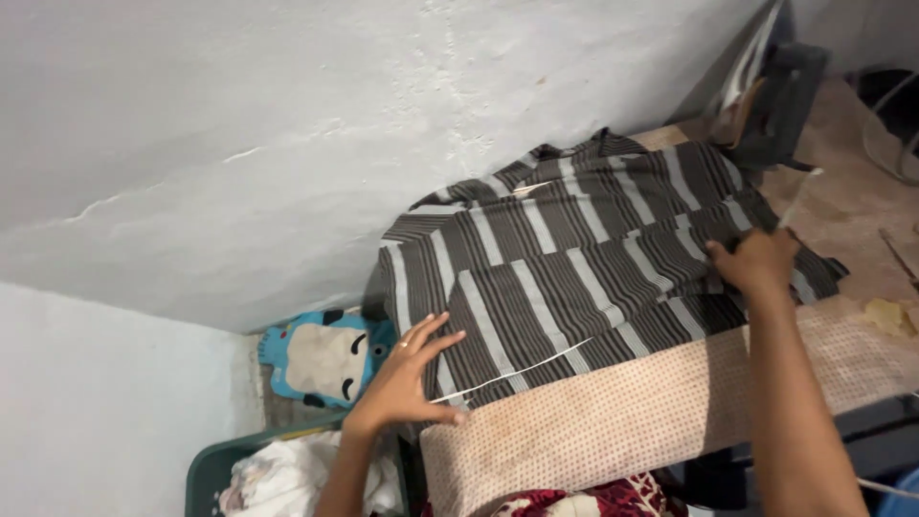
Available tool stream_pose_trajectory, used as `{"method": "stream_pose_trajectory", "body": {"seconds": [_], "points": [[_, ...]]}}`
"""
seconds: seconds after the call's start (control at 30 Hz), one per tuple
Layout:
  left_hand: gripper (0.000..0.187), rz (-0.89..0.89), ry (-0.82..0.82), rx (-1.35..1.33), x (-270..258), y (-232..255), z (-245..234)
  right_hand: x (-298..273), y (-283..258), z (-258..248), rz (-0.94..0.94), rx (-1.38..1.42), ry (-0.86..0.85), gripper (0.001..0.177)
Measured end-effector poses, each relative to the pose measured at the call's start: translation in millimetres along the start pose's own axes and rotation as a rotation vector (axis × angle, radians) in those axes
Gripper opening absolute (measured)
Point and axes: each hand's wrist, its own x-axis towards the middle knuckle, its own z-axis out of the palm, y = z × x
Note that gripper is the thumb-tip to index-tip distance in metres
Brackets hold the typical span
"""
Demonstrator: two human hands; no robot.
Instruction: Ironing and folding a striped shirt on a table.
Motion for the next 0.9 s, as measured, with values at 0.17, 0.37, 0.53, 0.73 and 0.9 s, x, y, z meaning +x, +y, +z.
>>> {"method": "stream_pose_trajectory", "body": {"seconds": [0.17, 0.37, 0.53, 0.73, 0.9], "points": [[0.090, -0.232, -0.063, -0.081, -47, -15, -14, 5, -1, 23, 0.034, 0.274, 0.077, 0.044], [0.033, -0.204, 0.036, -0.237, -85, -63, 9, 17, 8, 33, 0.011, 0.500, 0.195, 0.034], [0.019, -0.435, 0.290, -0.204, -91, -63, 9, 32, 39, 32, -0.071, 0.402, 0.258, 0.030], [0.020, -0.116, 0.529, -0.112, -97, -46, 13, 21, 65, 28, -0.053, 0.374, 0.271, 0.027], [0.016, -0.319, 0.321, -0.186, -107, -57, 30, -8, 37, -3, 0.053, 0.002, 0.045, 0.049]]}}
